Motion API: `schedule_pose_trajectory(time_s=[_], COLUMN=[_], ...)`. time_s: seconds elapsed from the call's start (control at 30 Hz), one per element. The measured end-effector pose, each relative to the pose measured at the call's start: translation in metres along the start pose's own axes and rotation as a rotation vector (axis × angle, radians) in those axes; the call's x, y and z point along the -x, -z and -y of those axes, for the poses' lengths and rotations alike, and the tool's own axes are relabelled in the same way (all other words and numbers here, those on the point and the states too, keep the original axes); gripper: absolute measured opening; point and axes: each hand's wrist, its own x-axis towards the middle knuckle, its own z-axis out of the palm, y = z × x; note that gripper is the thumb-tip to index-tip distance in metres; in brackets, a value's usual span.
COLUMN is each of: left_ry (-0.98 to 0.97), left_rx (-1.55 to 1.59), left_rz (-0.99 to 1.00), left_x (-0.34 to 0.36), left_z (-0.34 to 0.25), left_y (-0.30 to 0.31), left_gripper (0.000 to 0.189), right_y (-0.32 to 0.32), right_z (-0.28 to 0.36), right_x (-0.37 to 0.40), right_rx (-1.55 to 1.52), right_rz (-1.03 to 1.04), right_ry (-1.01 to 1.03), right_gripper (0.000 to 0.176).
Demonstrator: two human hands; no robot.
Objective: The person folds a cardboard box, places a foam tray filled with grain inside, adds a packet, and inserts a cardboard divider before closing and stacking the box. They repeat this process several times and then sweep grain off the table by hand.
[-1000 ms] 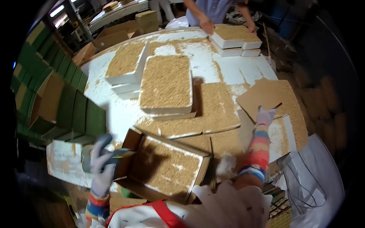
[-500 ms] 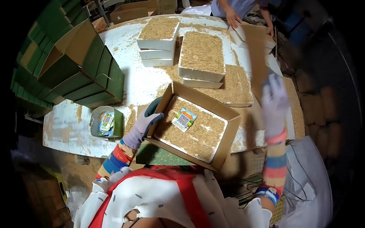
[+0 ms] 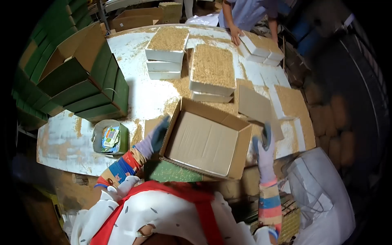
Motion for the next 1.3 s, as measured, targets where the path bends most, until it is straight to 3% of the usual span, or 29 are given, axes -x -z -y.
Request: schedule_pose_trajectory(time_s=[0.03,0.07,0.13,0.2,0.27,0.3,0.33,0.4,0.43,0.47,0.5,0.53,0.6,0.67,0.73,0.8,0.83,0.87,0.9,0.97,1.0,1.03,1.07,1.1,1.13,1.2,1.23,1.27,1.3], left_ry=[-0.052,-0.101,0.004,0.081,-0.257,-0.254,-0.237,-0.387,-0.440,-0.420,-0.462,-0.633,-0.953,-1.785,-2.286,-1.859,-1.588,-1.368,-1.430,-1.523,-1.524,-1.511,-1.480,-1.692,-1.605,-1.773,-1.852,-1.839,-1.786], left_rx=[-0.245,-0.490,-1.273,-1.409,-1.113,-1.221,-1.315,-0.797,-0.543,-0.430,-0.433,-0.394,-0.318,-0.697,-0.753,-0.643,-0.612,-0.500,-0.486,-0.439,-0.650,-0.866,-1.098,-1.320,-1.279,-1.032,-1.020,-1.218,-1.266], left_rz=[-0.011,-0.035,-0.261,-0.257,-0.060,-0.101,-0.144,0.071,0.198,0.192,0.154,0.151,0.219,-0.104,-0.745,-0.746,-0.702,-0.603,-0.579,-0.508,-0.784,-1.053,-1.318,-1.403,-1.521,-1.315,-1.166,-1.132,-1.066], left_x=[-0.012,-0.024,-0.033,-0.020,-0.039,-0.023,0.002,0.022,0.043,0.066,0.070,0.074,0.115,0.168,0.236,0.256,0.255,0.239,0.226,0.211,0.212,0.214,0.214,0.243,0.263,0.272,0.272,0.263,0.254], left_z=[0.012,0.024,0.019,0.001,0.024,0.012,-0.001,-0.042,-0.064,-0.096,-0.125,-0.153,-0.206,-0.269,-0.309,-0.366,-0.378,-0.378,-0.384,-0.394,-0.389,-0.385,-0.386,-0.369,-0.346,-0.315,-0.289,-0.243,-0.220], left_y=[0.003,0.004,-0.009,-0.043,-0.021,-0.037,-0.061,-0.082,-0.098,-0.114,-0.114,-0.108,-0.104,-0.068,-0.035,0.100,0.145,0.181,0.220,0.285,0.299,0.309,0.303,0.248,0.194,0.159,0.124,0.088,0.082], left_gripper=[0.072,0.093,0.117,0.125,0.115,0.114,0.113,0.106,0.103,0.090,0.080,0.073,0.059,0.052,0.050,0.049,0.050,0.055,0.057,0.064,0.055,0.046,0.039,0.037,0.038,0.038,0.041,0.044,0.046], right_y=[0.023,-0.013,-0.047,-0.078,-0.091,-0.085,-0.080,-0.055,-0.078,-0.092,-0.109,-0.115,-0.146,-0.187,-0.241,-0.313,-0.351,-0.383,-0.422,-0.480,-0.492,-0.485,-0.466,-0.447,-0.429,-0.382,-0.345,-0.307,-0.269], right_z=[-0.058,-0.025,-0.069,-0.103,-0.087,-0.087,-0.087,-0.122,-0.048,0.027,0.058,0.093,0.141,0.188,0.228,0.263,0.284,0.327,0.324,0.336,0.344,0.358,0.364,0.369,0.355,0.297,0.219,0.141,0.113], right_x=[-0.002,0.023,0.020,0.016,0.025,0.023,0.023,-0.004,-0.012,-0.006,-0.028,-0.048,-0.088,-0.134,-0.182,-0.235,-0.245,-0.184,-0.204,-0.221,-0.223,-0.204,-0.178,-0.153,-0.131,-0.101,-0.074,-0.049,-0.017], right_rx=[-0.346,-0.596,-0.375,-0.184,-0.384,-0.326,-0.243,-0.623,-0.739,-0.812,-0.896,-0.815,-0.798,-0.850,-0.907,-0.946,-0.986,-0.850,-0.808,-0.236,-0.179,0.229,0.418,0.606,0.588,0.407,0.668,0.903,1.157], right_rz=[0.096,0.204,0.192,0.049,-0.104,-0.021,-0.074,0.039,0.210,0.268,0.231,0.290,0.313,0.321,0.329,0.355,0.482,0.405,0.545,0.582,0.466,0.244,0.008,-0.271,-0.558,-0.074,0.103,0.300,0.483], right_ry=[-0.363,-0.427,-0.236,-0.019,-0.136,-0.114,-0.168,-0.049,0.035,0.068,0.119,0.074,0.215,0.394,0.571,0.729,0.515,0.495,0.456,0.563,0.671,0.722,0.871,0.967,1.200,1.199,1.208,1.225,0.994], right_gripper=[0.047,0.052,0.048,0.045,0.044,0.050,0.052,0.058,0.061,0.058,0.054,0.056,0.053,0.050,0.049,0.048,0.048,0.054,0.062,0.074,0.074,0.071,0.067,0.062,0.055,0.060,0.075,0.093,0.107])
